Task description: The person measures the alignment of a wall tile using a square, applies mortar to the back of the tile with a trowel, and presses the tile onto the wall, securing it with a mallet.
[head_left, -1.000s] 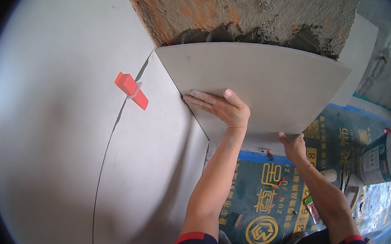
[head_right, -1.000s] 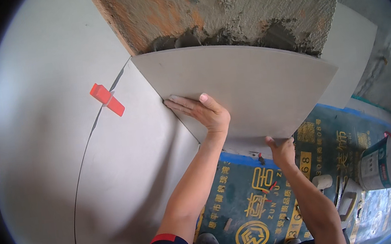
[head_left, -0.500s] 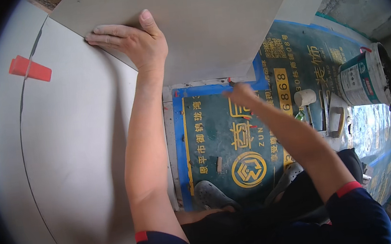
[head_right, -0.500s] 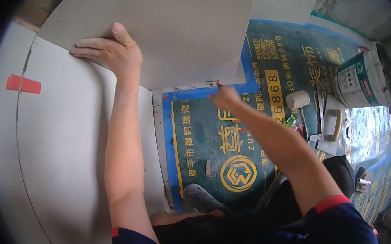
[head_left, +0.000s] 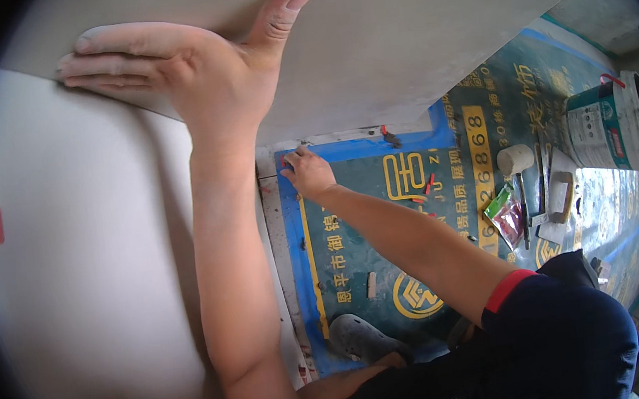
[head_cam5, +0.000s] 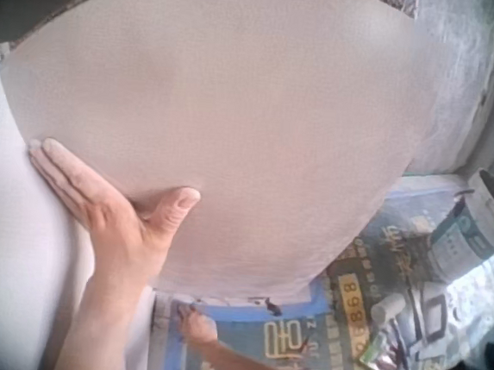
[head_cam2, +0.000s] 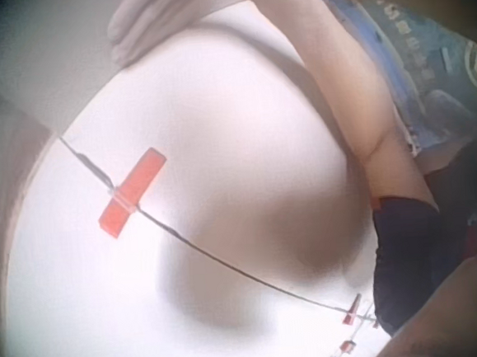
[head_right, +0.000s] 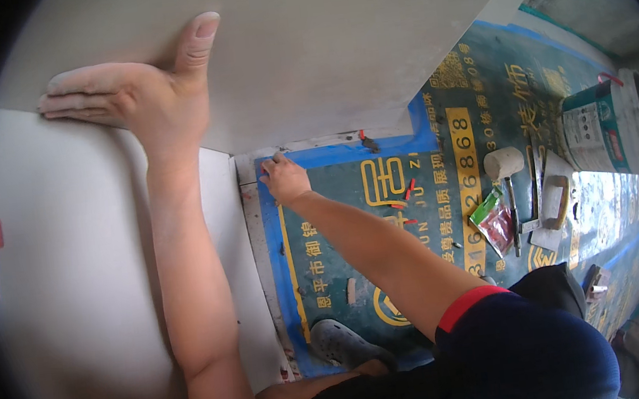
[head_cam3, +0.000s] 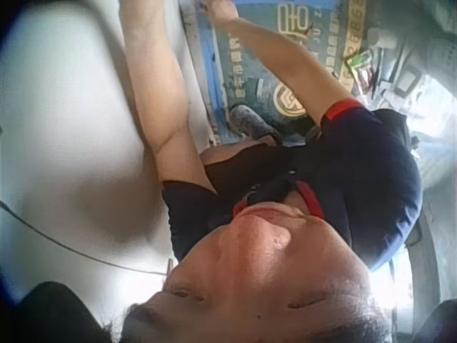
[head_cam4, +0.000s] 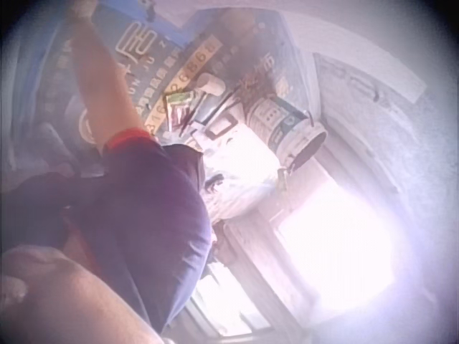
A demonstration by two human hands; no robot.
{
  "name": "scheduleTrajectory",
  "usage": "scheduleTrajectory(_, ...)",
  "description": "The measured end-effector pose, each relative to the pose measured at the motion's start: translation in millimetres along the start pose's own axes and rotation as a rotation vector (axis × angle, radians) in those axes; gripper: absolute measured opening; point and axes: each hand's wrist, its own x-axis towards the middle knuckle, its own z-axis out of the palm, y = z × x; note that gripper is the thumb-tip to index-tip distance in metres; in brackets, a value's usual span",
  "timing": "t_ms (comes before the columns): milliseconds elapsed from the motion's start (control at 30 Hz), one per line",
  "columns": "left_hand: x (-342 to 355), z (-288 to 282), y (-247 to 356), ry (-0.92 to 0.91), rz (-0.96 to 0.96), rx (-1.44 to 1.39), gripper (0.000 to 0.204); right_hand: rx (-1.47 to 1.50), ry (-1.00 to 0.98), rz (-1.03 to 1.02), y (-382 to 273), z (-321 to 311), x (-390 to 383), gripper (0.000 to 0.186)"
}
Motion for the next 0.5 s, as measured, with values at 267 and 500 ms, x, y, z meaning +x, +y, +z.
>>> scheduleTrajectory(267,0.3,-6.5,-4.7,-0.107,-0.036,0.041,0.156,-0.056,0.078,0.105,-8.9,5.4,20.4,0.016)
scheduleTrajectory(500,0.4,-1.1,-7.1,-0.098,0.026,0.096,0.157,-0.071,0.153,0.181,-10.6,11.0,29.5,0.02)
